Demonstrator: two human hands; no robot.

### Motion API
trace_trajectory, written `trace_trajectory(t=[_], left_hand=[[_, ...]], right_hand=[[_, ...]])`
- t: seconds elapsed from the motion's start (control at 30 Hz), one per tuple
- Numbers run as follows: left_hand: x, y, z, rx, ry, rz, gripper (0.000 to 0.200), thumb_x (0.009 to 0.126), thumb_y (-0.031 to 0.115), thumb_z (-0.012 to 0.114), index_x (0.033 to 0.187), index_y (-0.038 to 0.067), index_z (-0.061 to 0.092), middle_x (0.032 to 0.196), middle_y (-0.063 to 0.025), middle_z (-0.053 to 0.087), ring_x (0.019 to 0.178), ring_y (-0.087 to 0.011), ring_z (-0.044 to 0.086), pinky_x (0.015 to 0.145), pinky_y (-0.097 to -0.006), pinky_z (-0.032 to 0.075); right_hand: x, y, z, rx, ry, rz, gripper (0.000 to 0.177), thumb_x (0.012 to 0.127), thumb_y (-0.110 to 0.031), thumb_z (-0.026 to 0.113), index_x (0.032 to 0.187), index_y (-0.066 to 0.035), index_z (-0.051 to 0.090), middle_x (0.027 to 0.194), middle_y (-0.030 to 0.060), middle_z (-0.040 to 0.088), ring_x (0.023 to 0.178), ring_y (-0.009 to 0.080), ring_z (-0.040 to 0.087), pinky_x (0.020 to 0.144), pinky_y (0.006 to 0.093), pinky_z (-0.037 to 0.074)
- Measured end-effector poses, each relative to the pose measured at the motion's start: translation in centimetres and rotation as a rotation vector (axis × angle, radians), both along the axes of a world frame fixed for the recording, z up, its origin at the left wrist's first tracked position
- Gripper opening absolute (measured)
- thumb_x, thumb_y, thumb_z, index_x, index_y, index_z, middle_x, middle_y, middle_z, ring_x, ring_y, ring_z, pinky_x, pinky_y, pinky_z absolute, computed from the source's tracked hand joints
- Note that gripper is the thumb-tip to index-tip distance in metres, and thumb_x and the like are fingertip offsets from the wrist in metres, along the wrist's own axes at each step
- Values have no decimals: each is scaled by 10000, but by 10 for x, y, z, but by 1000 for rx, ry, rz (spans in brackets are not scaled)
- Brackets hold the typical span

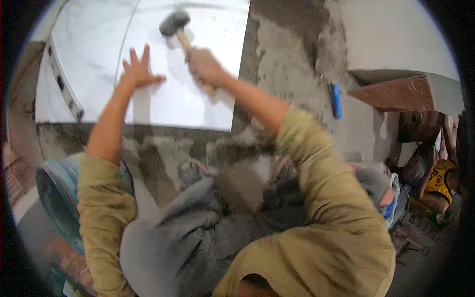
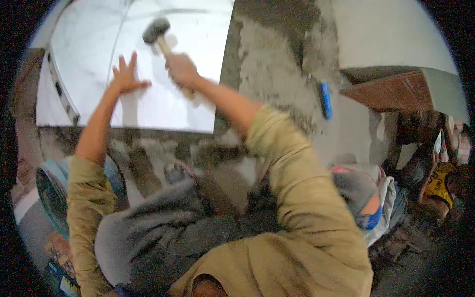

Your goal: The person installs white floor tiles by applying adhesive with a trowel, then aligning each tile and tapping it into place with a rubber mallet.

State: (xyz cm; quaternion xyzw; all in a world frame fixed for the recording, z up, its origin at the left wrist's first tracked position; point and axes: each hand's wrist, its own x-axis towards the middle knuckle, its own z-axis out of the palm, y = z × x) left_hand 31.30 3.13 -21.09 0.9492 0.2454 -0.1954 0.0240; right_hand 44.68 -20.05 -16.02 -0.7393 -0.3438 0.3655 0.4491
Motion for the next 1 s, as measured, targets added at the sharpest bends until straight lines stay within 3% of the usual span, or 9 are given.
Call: trace_trajectory(t=[0.07, 0.1, 0.13, 0.17, 0.27, 0.47, 0.6, 0.9, 1.0], left_hand=[[3, -11, 18, 4, 50, 56, 1361, 562, 765, 740, 1559, 209, -2, 1541, -359, 17, 1428, -526, 96, 1119, -654, 138], [0, -10, 12, 24, 3, 55, 1325, 581, 759, 735, 1560, 209, 33, 1535, -366, 49, 1423, -531, 115, 1123, -647, 137], [-6, -1, 2, 33, -102, -64, 1269, 609, 719, 751, 1559, 243, 58, 1542, -349, 75, 1386, -595, 124, 1102, -659, 201], [-8, -1, -2, 51, -125, -64, 1238, 631, 706, 745, 1559, 242, 69, 1546, -339, 83, 1382, -597, 137, 1094, -664, 215], [-10, 3, -5, 75, -142, -77, 1230, 643, 734, 712, 1559, 232, 63, 1534, -356, 97, 1406, -551, 134, 1115, -647, 157], [-14, 14, -16, 120, -157, -130, 1267, 615, 814, 659, 1560, 221, 59, 1513, -385, 117, 1431, -504, 127, 1138, -631, 99], [-13, 7, -10, 115, -115, -90, 1293, 594, 818, 672, 1560, 213, 61, 1508, -389, 129, 1428, -508, 131, 1135, -637, 104], [-13, 6, -12, 136, -101, -100, 1251, 640, 790, 663, 1560, 217, 38, 1511, -380, 138, 1438, -488, 121, 1142, -625, 110], [1, -21, 41, 0, 26, 38, 1281, 634, 706, 734, 1555, 205, -2, 1546, -325, 35, 1429, -511, 107, 1136, -620, 159]], right_hand=[[6, -40, 32, -60, 361, 17, 312, 995, -293, 386, 843, -56, 520, 580, -3, 454, 458, 94, 446, 411, 315, 394], [6, -62, 48, -39, 61, 134, 437, 1023, -404, 312, 816, -76, 513, 571, -8, 453, 490, 82, 453, 451, 313, 384], [12, -77, 49, -293, 49, 178, 446, 1015, -397, 338, 785, -58, 513, 578, 20, 476, 511, 110, 482, 496, 321, 388], [10, -97, 60, -224, -307, 392, 458, 1004, -382, 347, 781, -22, 522, 603, 71, 509, 547, 177, 515, 536, 356, 407], [-16, -155, 22, -53, -408, 322, 460, 990, -378, 371, 793, -2, 550, 633, 119, 531, 603, 237, 526, 589, 391, 428], [-59, -170, 8, -207, -42, 68, 574, 987, -448, 359, 757, 20, 598, 664, 220, 580, 640, 369, 585, 630, 469, 451], [-60, -158, 12, -286, 35, 89, 591, 1006, -460, 326, 734, 1, 576, 632, 117, 528, 641, 250, 529, 636, 399, 424], [-55, -155, -8, -215, -61, 96, 544, 973, -423, 365, 748, 18, 589, 664, 221, 581, 658, 376, 588, 654, 462, 454], [-52, -164, -18, -69, -245, 143, 383, 973, -319, 423, 803, -1, 555, 661, 160, 544, 624, 309, 537, 615, 415, 439]])
